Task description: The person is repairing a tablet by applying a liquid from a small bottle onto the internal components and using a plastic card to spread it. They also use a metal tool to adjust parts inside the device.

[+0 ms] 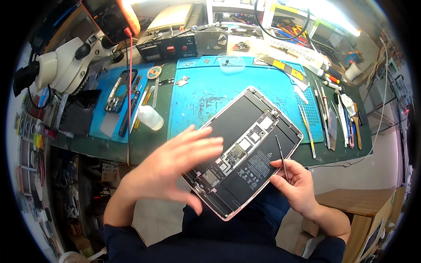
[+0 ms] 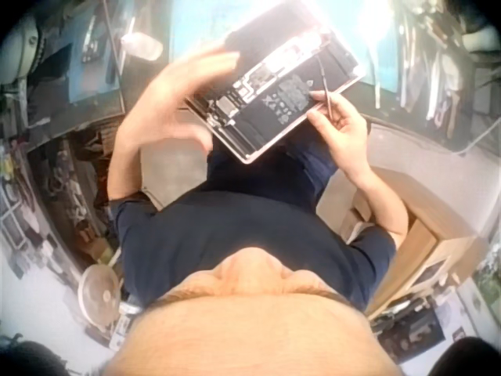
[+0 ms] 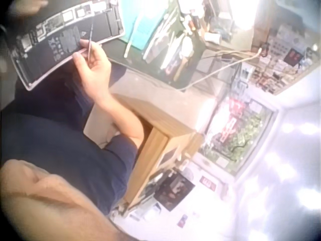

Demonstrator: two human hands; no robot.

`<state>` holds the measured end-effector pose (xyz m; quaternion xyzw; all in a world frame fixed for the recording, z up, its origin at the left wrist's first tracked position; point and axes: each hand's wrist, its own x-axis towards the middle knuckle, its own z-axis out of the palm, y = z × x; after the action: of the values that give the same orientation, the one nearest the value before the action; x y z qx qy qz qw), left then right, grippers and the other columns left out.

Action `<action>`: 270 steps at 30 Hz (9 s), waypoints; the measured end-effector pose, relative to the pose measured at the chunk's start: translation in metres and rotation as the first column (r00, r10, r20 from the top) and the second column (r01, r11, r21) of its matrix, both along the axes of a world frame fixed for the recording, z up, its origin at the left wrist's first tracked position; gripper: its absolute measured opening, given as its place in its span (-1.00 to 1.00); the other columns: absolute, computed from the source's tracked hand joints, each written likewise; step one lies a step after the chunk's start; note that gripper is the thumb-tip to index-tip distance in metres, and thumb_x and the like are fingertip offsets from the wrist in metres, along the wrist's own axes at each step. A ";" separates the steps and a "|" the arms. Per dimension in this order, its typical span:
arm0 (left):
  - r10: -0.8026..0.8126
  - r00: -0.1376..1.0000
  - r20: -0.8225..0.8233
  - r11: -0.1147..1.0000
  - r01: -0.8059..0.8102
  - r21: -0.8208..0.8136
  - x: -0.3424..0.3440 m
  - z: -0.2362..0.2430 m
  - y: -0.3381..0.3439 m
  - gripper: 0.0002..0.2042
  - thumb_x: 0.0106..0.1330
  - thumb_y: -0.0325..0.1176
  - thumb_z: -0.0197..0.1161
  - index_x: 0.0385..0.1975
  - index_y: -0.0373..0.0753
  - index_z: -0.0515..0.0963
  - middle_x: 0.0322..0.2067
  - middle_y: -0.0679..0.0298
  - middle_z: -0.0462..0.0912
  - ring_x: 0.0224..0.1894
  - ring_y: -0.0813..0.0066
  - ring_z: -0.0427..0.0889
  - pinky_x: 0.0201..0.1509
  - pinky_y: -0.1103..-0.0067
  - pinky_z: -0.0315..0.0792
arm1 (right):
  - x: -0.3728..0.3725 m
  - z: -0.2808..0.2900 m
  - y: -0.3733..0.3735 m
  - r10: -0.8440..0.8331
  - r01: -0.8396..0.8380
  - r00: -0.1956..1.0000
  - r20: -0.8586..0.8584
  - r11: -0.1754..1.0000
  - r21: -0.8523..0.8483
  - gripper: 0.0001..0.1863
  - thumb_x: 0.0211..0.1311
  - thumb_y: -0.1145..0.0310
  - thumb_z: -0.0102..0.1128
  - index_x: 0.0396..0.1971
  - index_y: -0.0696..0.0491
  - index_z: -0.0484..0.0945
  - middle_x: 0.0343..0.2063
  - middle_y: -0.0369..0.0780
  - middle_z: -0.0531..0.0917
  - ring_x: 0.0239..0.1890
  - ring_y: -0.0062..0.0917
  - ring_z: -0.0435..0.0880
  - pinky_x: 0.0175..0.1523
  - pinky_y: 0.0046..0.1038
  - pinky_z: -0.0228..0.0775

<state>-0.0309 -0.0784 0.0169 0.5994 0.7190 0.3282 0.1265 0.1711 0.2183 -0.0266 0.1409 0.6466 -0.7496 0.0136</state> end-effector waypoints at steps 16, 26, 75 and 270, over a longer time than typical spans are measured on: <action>0.186 0.980 -0.071 0.978 -0.192 -0.084 0.016 0.006 -0.006 -0.04 -0.03 -0.16 0.70 0.46 -0.26 0.41 0.40 0.07 0.56 0.51 -0.01 0.47 0.63 0.01 0.27 | -0.012 0.028 0.039 0.157 0.340 0.899 -0.409 0.337 0.878 -0.63 0.45 0.63 0.17 0.21 0.16 0.64 -0.22 -0.10 0.62 -0.31 -0.26 0.70 -0.18 -0.34 0.54; 0.297 0.897 -0.327 0.954 -0.263 0.143 0.020 -0.031 0.004 -0.15 0.02 -0.05 0.64 0.33 -0.33 0.51 0.20 0.08 0.73 0.32 -0.03 0.67 0.48 0.08 0.50 | -0.052 0.022 0.120 0.009 0.455 0.884 -0.467 -0.242 0.857 -0.70 0.35 0.34 0.42 0.03 0.09 0.74 -0.18 -0.15 0.73 -0.11 -0.16 0.71 0.04 -0.16 0.56; 0.166 0.957 -0.237 0.951 -0.092 0.297 0.014 -0.051 0.005 -0.45 0.25 -0.04 0.52 0.12 -0.28 0.61 0.11 0.17 0.76 0.20 0.22 0.75 0.39 0.22 0.59 | -0.104 0.046 -0.030 0.461 -0.051 0.855 -0.237 0.530 0.846 -0.77 0.25 0.48 0.54 -0.11 0.12 0.76 -0.27 -0.18 0.81 -0.35 -0.39 0.84 -0.30 -0.45 0.70; 0.656 0.741 0.143 0.665 -0.657 0.355 -0.004 -0.013 -0.027 -0.21 0.48 -0.61 0.30 0.64 -0.34 0.03 0.25 0.01 0.62 0.25 0.34 0.65 0.43 0.37 0.45 | -0.176 0.048 -0.057 0.528 0.103 0.648 -0.549 0.653 0.750 -0.34 0.33 0.63 0.28 0.44 -0.02 0.51 -0.10 -0.06 0.69 -0.10 -0.15 0.73 0.04 -0.24 0.61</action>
<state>-0.0347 -0.1051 0.0036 0.3123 0.8076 0.4859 -0.1187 -0.0048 0.1612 0.0214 -0.2626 0.8485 -0.4112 -0.2049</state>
